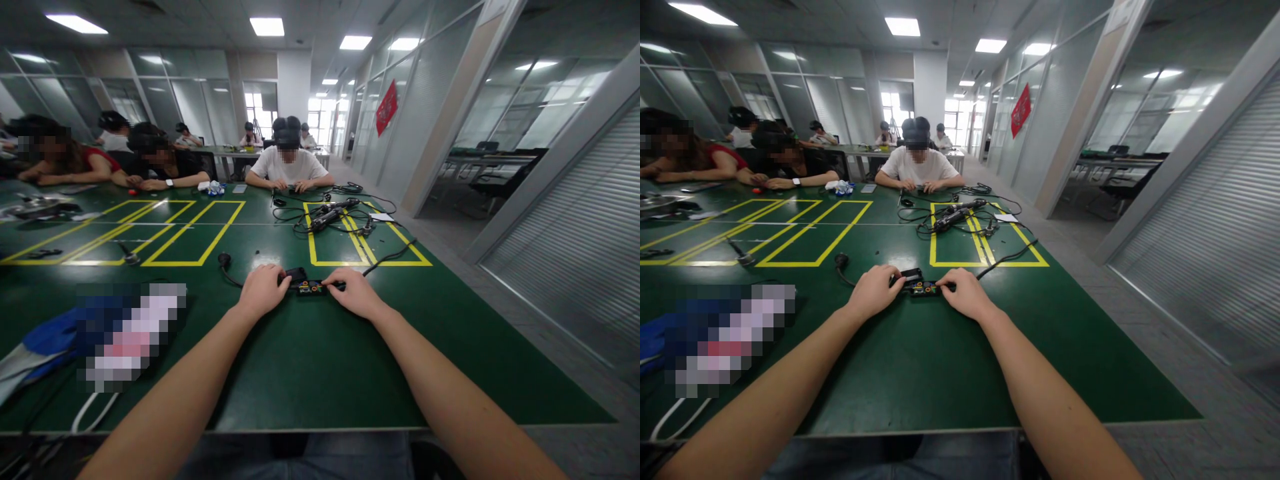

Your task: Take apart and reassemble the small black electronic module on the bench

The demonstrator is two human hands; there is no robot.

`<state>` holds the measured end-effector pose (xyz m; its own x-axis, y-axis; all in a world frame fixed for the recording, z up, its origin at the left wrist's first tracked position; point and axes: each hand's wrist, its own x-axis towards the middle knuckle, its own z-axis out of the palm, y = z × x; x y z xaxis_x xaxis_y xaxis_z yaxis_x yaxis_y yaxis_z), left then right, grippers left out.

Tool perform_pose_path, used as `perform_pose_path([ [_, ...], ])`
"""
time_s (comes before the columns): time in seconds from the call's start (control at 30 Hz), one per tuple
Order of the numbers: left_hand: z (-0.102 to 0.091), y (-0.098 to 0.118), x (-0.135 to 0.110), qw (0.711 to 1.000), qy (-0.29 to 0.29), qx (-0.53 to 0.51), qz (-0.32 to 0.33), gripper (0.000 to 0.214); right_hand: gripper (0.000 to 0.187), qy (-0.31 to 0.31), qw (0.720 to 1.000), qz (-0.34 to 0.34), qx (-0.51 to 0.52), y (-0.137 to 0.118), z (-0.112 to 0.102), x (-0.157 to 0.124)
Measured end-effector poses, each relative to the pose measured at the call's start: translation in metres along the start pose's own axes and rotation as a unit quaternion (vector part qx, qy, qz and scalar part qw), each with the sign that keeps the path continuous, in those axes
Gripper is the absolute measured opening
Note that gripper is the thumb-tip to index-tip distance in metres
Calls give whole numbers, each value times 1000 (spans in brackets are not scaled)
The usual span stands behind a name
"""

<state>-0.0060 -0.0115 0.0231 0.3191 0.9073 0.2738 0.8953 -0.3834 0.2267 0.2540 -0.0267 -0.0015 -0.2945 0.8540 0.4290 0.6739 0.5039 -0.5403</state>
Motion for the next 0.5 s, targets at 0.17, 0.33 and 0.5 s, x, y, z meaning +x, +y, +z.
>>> perform_pose_path([
  [0.17, 6, -9, 2, 993, 36, -110, -22, 19, 20, -15, 1000, 5, 10, -5, 1, 0],
  [0.33, 11, -10, 4, 982, 53, -180, 3, 42, 19, -18, 1000, 13, 14, -7, 3, 0],
  [0.5, 7, -3, 2, 974, 36, -217, 55, 28, 19, -17, 998, 34, 47, -5, 5, 0],
])
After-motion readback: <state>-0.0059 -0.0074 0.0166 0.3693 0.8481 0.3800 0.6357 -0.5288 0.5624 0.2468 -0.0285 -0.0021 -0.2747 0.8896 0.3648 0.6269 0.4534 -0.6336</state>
